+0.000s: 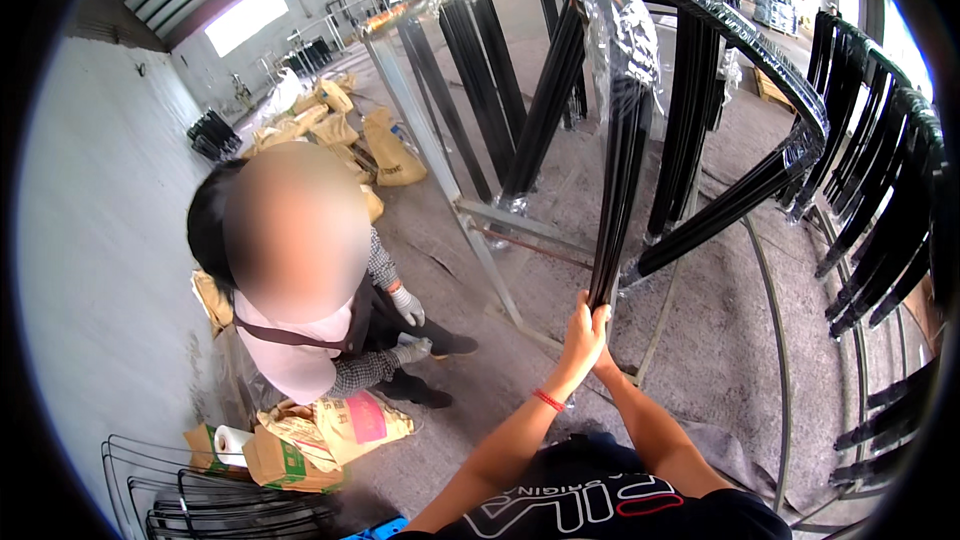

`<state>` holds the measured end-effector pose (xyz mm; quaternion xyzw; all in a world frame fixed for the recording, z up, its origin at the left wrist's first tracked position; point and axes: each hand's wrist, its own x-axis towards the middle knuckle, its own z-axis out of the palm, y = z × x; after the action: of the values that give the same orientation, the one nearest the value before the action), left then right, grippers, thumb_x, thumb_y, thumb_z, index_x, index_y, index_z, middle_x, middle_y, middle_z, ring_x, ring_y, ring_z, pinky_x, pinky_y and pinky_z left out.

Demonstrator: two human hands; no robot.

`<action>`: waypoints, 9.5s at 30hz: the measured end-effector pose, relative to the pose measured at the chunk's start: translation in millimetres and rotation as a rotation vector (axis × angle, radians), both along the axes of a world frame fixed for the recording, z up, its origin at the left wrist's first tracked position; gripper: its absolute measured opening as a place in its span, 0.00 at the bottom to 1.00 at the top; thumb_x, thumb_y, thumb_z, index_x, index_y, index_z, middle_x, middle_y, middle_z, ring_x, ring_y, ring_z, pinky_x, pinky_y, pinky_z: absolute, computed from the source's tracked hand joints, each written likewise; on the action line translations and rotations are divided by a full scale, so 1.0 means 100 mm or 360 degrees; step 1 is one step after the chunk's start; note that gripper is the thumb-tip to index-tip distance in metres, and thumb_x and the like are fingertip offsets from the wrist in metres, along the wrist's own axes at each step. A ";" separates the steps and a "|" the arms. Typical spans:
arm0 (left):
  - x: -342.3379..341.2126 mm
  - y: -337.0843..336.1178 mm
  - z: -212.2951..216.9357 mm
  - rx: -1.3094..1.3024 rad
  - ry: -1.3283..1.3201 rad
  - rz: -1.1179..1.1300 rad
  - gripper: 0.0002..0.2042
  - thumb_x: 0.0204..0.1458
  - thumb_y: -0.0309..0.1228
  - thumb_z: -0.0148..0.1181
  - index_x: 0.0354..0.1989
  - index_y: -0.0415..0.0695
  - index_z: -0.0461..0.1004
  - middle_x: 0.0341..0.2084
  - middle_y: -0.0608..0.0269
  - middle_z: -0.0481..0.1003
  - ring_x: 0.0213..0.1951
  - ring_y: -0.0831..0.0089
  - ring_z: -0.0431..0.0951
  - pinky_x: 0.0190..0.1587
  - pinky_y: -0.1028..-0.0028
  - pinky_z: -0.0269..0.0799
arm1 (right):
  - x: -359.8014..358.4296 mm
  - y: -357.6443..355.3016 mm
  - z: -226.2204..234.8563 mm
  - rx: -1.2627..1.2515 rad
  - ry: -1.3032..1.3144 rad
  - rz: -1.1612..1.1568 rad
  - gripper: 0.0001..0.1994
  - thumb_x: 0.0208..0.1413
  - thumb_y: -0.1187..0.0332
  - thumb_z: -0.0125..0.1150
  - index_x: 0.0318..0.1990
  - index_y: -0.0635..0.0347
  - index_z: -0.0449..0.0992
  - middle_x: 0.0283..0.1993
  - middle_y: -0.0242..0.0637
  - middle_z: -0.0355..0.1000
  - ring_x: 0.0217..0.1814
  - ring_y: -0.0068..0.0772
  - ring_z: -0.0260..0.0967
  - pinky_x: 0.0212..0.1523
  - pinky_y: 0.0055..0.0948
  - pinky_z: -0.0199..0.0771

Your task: The person handles long, black metal frames in a warehouse setting. They pick up bundles of frames, inspect them, and place them onto a metal rack. The person also moves a large, flat, wrapped object across the floor with assistance from a coworker.

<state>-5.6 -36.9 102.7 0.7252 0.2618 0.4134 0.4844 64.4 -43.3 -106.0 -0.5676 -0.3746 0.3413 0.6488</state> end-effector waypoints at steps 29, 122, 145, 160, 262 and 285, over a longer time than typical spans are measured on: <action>-0.10 -0.11 0.15 -0.0147 -0.0019 -0.0018 0.14 0.53 0.40 0.47 0.37 0.41 0.60 0.20 0.53 0.72 0.27 0.56 0.74 0.28 0.64 0.67 | -0.11 -0.19 0.55 -0.0324 -0.0221 -0.0122 0.17 0.47 0.59 0.53 0.38 0.64 0.71 0.33 0.45 0.72 0.40 0.37 0.69 0.39 0.34 0.67; 0.02 -0.11 0.12 -0.0110 0.0161 -0.0424 0.13 0.52 0.35 0.48 0.35 0.35 0.67 0.21 0.53 0.74 0.27 0.60 0.75 0.28 0.69 0.68 | -0.37 -0.85 3.66 0.1068 -0.0297 -0.1271 0.12 0.54 0.70 0.45 0.44 0.66 0.65 0.27 0.34 0.65 0.29 0.21 0.61 0.30 0.19 0.61; 0.52 -0.31 0.08 0.0176 0.0112 -0.0528 0.16 0.48 0.24 0.50 0.47 0.39 0.61 0.46 0.46 0.64 0.50 0.52 0.63 0.51 0.67 0.61 | 1.22 -0.22 3.02 0.0259 -0.0105 -0.0920 0.11 0.45 0.67 0.62 0.18 0.61 0.69 0.08 0.26 0.59 0.05 0.16 0.53 0.08 0.17 0.54; 0.45 -0.23 0.16 0.0262 0.0134 -0.0419 0.11 0.47 0.25 0.49 0.41 0.38 0.67 0.41 0.50 0.68 0.48 0.56 0.66 0.50 0.68 0.60 | 1.53 -0.05 2.76 0.0152 -0.0010 -0.0675 0.07 0.43 0.73 0.58 0.18 0.63 0.70 0.07 0.30 0.59 0.05 0.20 0.53 0.10 0.20 0.57; 0.39 1.19 3.00 0.1771 -0.0543 0.0534 0.27 0.39 0.15 0.44 0.54 0.36 0.54 0.52 0.48 0.57 0.56 0.56 0.56 0.59 0.67 0.49 | 0.50 -0.24 2.67 0.0144 -0.0014 -0.0834 0.06 0.40 0.77 0.55 0.16 0.66 0.68 0.08 0.30 0.59 0.06 0.20 0.54 0.09 0.20 0.53; 0.65 1.75 3.78 0.1544 0.0233 0.0307 0.24 0.36 0.19 0.41 0.46 0.47 0.68 0.43 0.48 0.69 0.47 0.54 0.67 0.49 0.65 0.62 | 0.65 -0.25 2.58 0.0119 -0.0065 -0.0887 0.05 0.40 0.74 0.56 0.19 0.65 0.69 0.10 0.28 0.60 0.10 0.17 0.56 0.12 0.20 0.55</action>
<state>59.1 138.2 481.1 0.8666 0.1387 0.4784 0.0312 129.0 -68.8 151.7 -0.6313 -0.2295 0.1242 0.7304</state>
